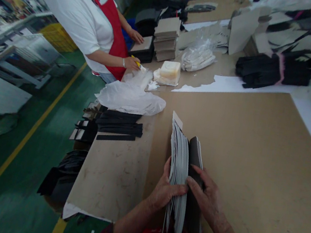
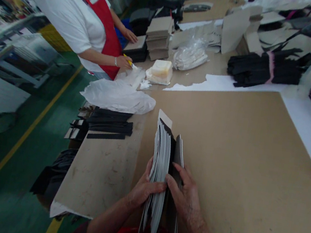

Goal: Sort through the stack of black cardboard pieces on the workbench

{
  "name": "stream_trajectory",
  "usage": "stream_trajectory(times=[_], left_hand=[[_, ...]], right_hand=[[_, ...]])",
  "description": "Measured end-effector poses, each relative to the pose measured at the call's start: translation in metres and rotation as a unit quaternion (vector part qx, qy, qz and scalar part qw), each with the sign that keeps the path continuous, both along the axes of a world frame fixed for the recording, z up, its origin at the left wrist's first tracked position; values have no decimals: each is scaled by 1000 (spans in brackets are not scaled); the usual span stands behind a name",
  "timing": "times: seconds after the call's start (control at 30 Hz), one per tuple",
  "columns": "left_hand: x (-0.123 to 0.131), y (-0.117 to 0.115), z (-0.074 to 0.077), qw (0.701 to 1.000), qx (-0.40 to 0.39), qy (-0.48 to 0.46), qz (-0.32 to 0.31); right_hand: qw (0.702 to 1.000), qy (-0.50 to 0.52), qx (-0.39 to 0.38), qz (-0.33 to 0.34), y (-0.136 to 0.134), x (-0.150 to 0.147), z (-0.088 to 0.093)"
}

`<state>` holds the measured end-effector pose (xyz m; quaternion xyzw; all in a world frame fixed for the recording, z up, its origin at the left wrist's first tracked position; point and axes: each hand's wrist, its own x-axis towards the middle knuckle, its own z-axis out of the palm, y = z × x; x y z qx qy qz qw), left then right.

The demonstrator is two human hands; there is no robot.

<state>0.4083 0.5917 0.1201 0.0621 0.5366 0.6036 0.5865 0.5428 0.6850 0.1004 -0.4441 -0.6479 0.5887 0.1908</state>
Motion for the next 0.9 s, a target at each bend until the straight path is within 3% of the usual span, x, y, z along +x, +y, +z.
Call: stream_trajectory(times=[0.53,0.7,0.9], left_hand=[[-1,-1,-9,1000,9,4,1],[-1,0,-9,1000,31,0,1],[1,1,-11,999,46,-2,-2]], right_hand=[[1000,3,-11,0,6,0,-4],[999,40,19,-5,4,3,2],[995,28,87,37,5,5,4]])
